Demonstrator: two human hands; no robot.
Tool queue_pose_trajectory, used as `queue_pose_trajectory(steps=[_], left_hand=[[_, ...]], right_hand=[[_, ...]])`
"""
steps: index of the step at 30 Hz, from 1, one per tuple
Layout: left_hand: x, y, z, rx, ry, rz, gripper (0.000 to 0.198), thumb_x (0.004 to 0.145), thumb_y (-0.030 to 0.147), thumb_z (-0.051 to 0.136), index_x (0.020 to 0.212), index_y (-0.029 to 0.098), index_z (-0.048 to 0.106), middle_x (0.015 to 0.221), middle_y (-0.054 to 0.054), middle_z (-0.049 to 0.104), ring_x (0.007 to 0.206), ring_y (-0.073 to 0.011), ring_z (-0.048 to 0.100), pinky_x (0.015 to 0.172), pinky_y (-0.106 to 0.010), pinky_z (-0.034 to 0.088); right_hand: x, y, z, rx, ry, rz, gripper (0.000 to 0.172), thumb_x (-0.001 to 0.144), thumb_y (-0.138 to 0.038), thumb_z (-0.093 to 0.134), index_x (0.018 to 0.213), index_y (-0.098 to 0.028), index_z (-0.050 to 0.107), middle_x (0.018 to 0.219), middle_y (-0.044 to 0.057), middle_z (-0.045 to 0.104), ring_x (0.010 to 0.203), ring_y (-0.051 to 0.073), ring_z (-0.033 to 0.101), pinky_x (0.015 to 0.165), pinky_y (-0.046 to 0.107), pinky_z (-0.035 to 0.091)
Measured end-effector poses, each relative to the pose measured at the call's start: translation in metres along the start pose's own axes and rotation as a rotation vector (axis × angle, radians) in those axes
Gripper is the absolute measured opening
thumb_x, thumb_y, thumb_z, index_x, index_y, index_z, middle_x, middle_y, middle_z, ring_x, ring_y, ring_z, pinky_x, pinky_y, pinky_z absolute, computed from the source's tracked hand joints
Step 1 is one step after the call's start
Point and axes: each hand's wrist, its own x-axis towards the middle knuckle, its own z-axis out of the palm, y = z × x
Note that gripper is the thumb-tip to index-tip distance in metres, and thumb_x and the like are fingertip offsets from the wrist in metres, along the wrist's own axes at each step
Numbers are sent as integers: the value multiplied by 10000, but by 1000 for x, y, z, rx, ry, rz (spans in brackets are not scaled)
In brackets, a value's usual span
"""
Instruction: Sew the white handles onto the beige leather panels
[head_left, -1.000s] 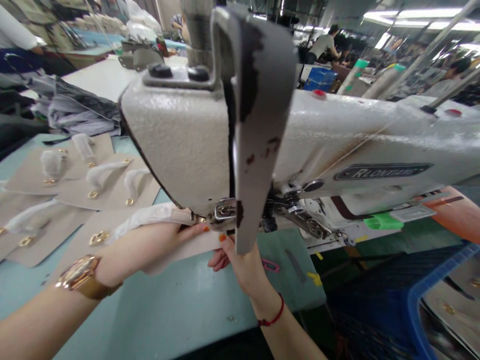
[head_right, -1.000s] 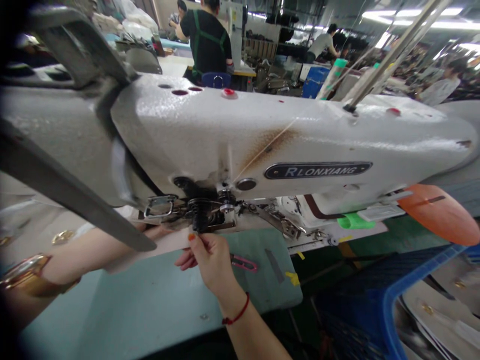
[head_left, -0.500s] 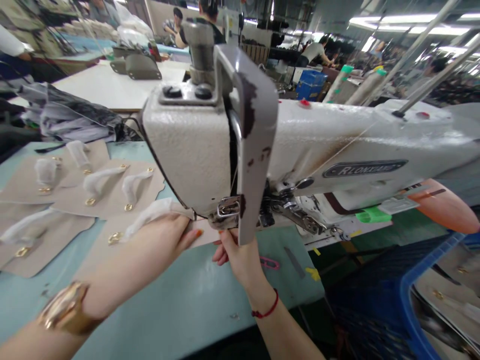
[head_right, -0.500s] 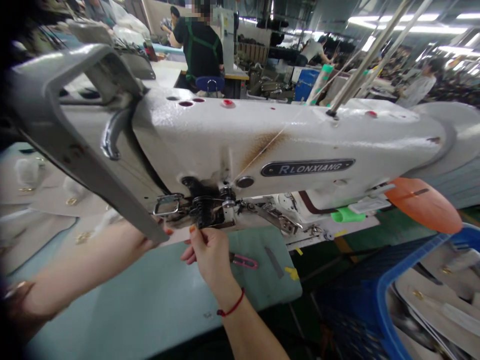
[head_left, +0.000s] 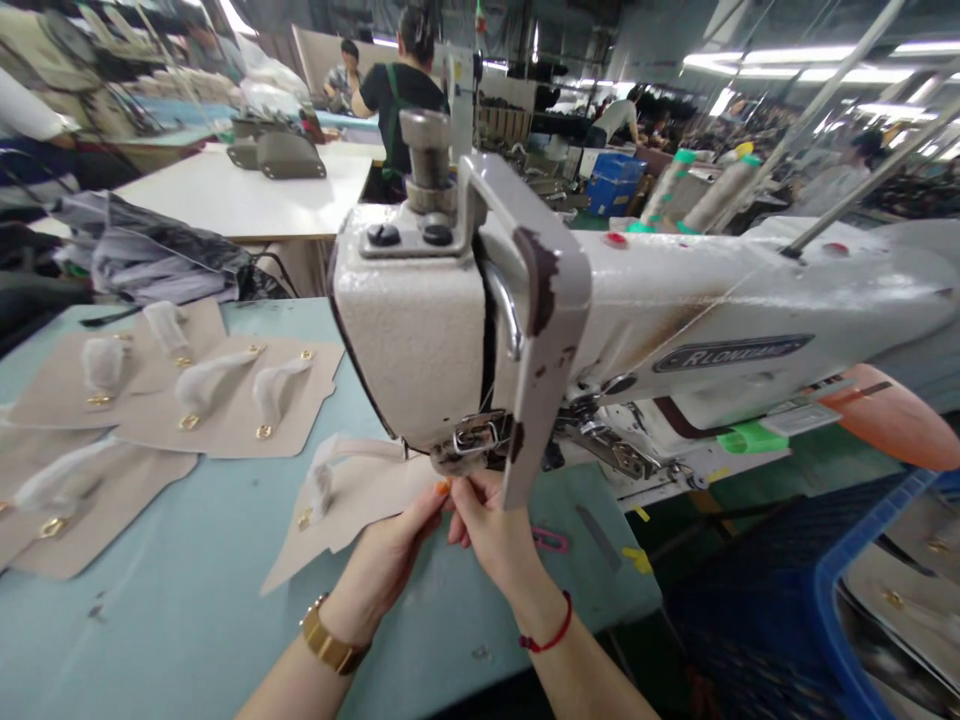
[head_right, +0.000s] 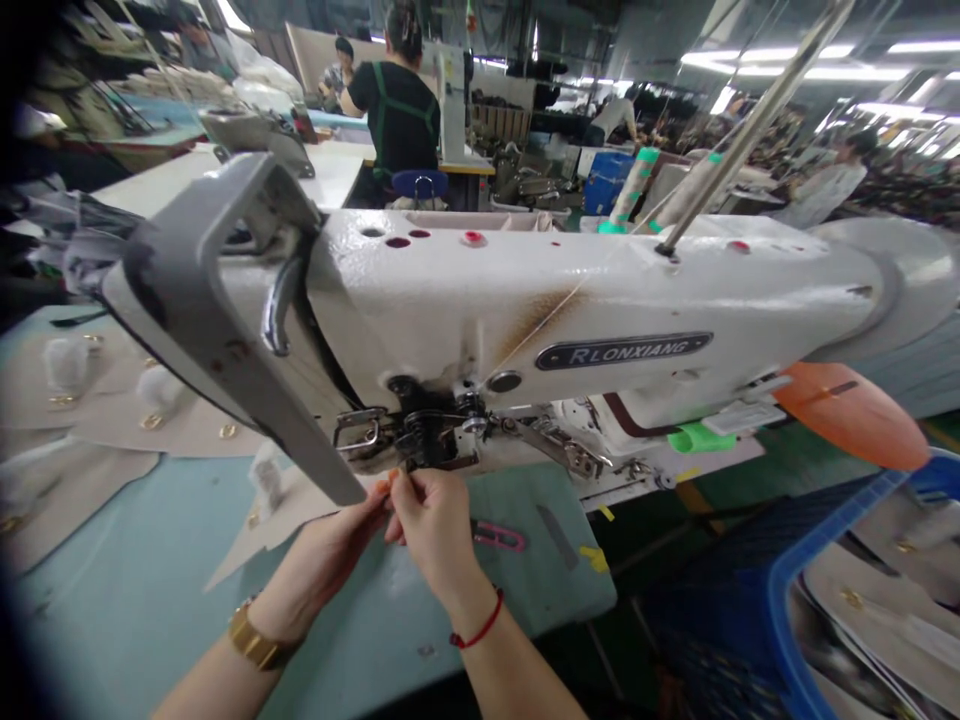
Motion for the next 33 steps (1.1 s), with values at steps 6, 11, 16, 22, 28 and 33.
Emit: queue_pose_trajectory(steps=[6, 11, 16, 22, 28, 33], left_hand=[[-1, 4, -5, 135, 58, 24, 330, 680, 451, 783, 730, 144, 673, 665, -8, 583, 651, -137, 480, 579, -227, 399], [-2, 3, 0, 167, 17, 94, 425, 763, 480, 707, 587, 166, 481, 536, 58, 366, 529, -88, 284, 493, -220, 266], [0, 4, -3, 208, 0, 99, 461, 783, 519, 668, 570, 181, 438, 529, 60, 340, 526, -96, 268, 496, -234, 260], [0, 9, -3, 466, 72, 147, 485, 801, 575, 611, 565, 186, 440, 526, 45, 377, 518, -103, 324, 496, -241, 266], [-3, 10, 10, 307, 74, 129, 494, 793, 563, 614, 542, 206, 381, 509, 64, 309, 486, -97, 261, 473, -243, 221], [-4, 10, 14, 257, -8, 167, 468, 839, 506, 578, 543, 210, 370, 528, 63, 280, 489, -101, 225, 485, -256, 203]], right_hand=[[-9, 2, -2, 1, 27, -47, 513, 955, -553, 415, 686, -156, 599, 472, 1, 556, 409, 91, 505, 455, 178, 407], [-15, 1, -4, -9, 73, -106, 463, 961, -511, 451, 667, -169, 554, 547, 12, 597, 480, 104, 567, 512, 188, 442], [-14, 2, 0, 17, 107, -96, 452, 954, -500, 474, 655, -171, 557, 538, 12, 591, 476, 109, 566, 510, 194, 450], [-13, 2, 1, 11, 124, -123, 444, 952, -474, 495, 630, -173, 543, 528, 10, 587, 480, 106, 566, 515, 191, 444], [-32, 15, -9, -4, 49, -95, 379, 970, -465, 451, 765, -173, 580, 569, 9, 620, 503, 114, 588, 529, 192, 450], [-58, 59, -14, -204, -55, -80, 308, 984, -345, 400, 833, -170, 604, 585, 12, 630, 513, 122, 579, 545, 206, 416]])
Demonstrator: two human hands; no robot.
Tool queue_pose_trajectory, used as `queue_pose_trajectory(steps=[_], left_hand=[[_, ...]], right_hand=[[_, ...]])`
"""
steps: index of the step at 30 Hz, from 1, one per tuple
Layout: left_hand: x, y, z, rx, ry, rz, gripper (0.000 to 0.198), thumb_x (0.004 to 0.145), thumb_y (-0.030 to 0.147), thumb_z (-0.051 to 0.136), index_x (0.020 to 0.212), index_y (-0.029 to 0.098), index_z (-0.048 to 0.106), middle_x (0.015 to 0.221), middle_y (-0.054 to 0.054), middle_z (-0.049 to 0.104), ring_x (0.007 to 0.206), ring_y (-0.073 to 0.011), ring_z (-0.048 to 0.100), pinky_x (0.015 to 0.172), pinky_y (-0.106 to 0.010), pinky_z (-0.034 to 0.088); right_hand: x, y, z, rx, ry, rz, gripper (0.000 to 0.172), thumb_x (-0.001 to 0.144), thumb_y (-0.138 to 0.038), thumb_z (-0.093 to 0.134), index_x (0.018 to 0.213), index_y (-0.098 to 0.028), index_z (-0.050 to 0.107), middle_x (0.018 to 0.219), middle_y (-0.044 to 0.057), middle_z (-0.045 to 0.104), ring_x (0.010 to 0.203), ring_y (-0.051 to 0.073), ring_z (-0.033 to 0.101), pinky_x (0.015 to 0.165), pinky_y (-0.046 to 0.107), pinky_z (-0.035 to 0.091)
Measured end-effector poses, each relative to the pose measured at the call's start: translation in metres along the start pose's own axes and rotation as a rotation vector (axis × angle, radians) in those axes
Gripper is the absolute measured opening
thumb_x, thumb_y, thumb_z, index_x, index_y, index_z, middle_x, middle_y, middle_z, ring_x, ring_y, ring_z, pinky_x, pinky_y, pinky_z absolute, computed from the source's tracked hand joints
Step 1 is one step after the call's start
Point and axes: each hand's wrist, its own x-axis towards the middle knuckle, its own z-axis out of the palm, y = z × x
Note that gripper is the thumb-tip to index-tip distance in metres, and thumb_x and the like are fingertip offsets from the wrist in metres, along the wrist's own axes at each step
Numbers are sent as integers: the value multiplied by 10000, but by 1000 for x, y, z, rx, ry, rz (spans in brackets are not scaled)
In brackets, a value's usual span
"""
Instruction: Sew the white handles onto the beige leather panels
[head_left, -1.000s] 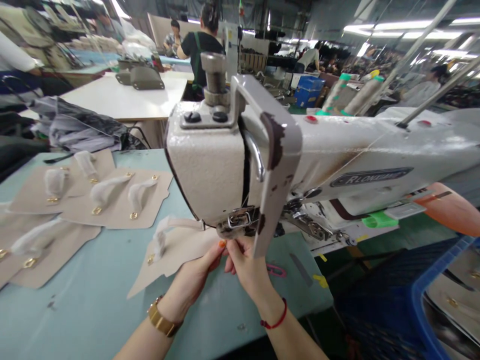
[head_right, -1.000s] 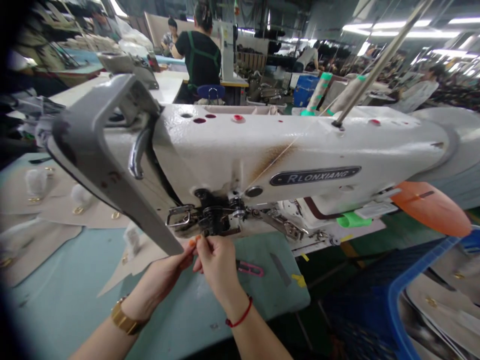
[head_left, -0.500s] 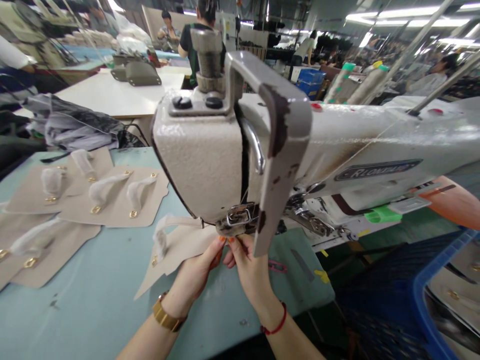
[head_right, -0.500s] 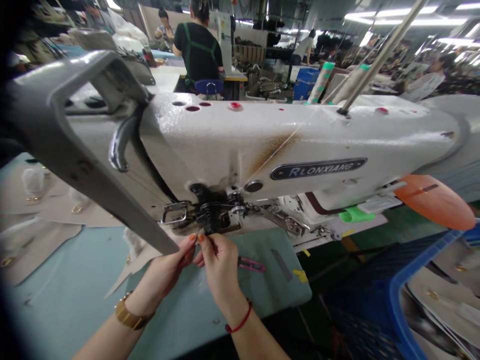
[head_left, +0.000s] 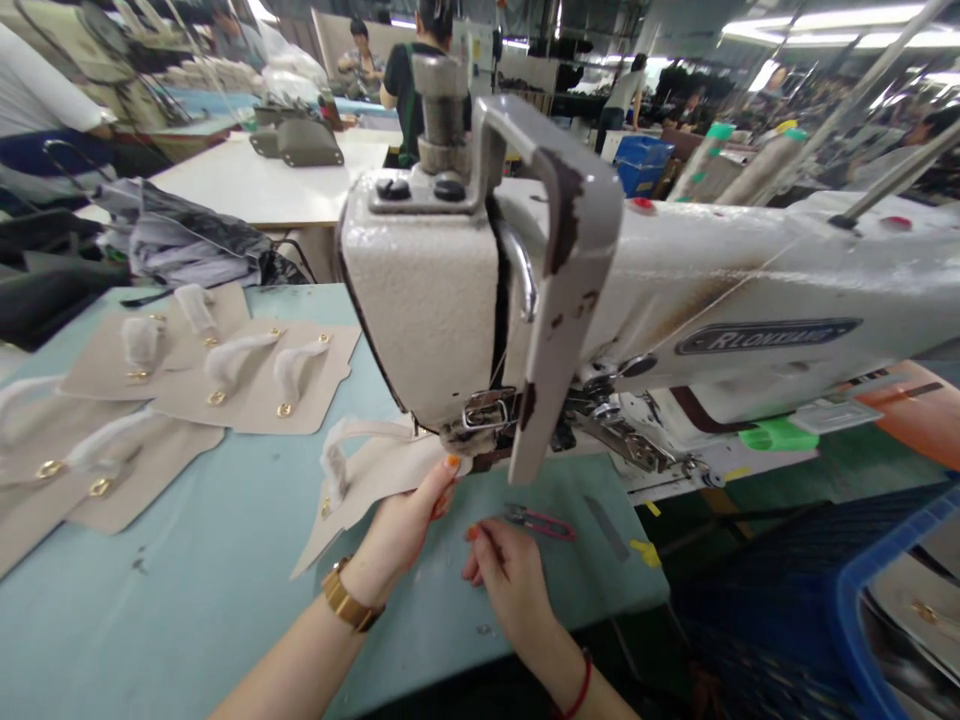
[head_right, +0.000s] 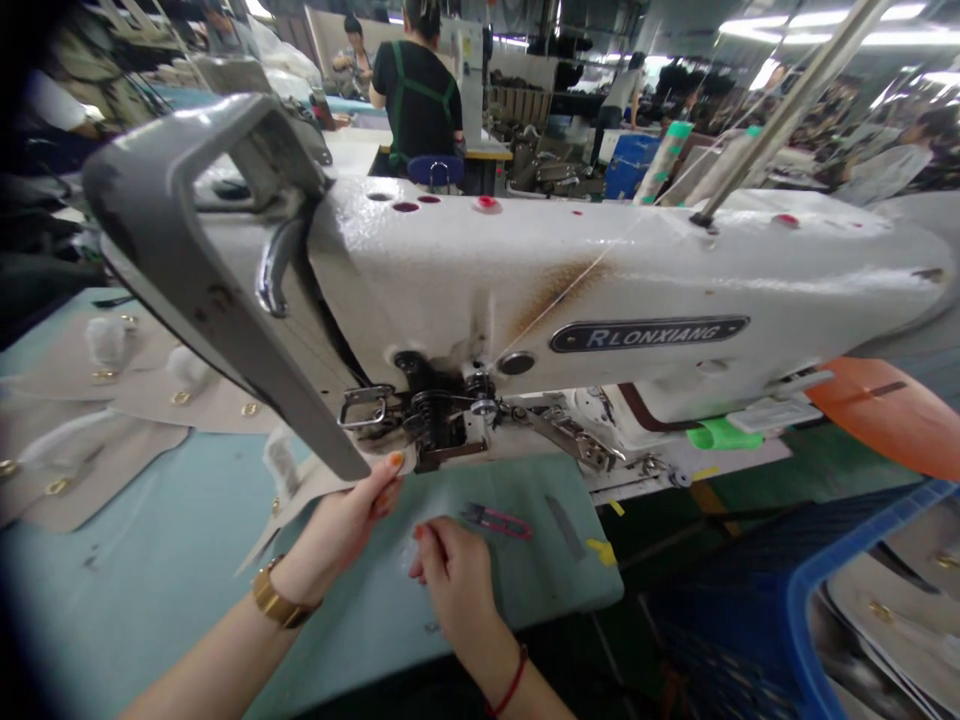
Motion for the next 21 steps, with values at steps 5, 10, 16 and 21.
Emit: queue_pose_trajectory(steps=[5, 10, 16, 21], left_hand=[[2, 0, 1, -66, -3, 13, 424, 843, 473, 596, 579, 204, 400, 525, 73, 294, 493, -95, 229, 486, -250, 201], [7, -2, 1, -93, 13, 20, 438, 828, 448, 609, 551, 203, 375, 508, 74, 303, 476, -84, 237, 475, -244, 208], [14, -2, 0, -110, 68, 60, 410, 826, 352, 620, 556, 204, 350, 497, 80, 313, 463, -73, 252, 464, -235, 206], [19, -2, 2, -119, 127, 96, 389, 804, 319, 635, 562, 204, 353, 487, 85, 312, 453, -69, 251, 447, -226, 206]], right_hand=[[-10, 16, 4, -281, -60, -123, 330, 965, -274, 422, 693, -176, 581, 615, 14, 612, 596, 128, 585, 615, 221, 356], [-9, 13, 3, -303, -72, -131, 323, 974, -265, 410, 709, -181, 576, 622, 10, 608, 600, 126, 580, 608, 216, 341], [-11, 20, 5, -344, -85, -142, 286, 973, -252, 416, 765, -178, 597, 652, 13, 623, 619, 124, 578, 623, 217, 342], [-10, 28, 8, -338, -74, -174, 286, 976, -271, 415, 793, -176, 612, 659, 8, 625, 631, 117, 576, 630, 214, 331]])
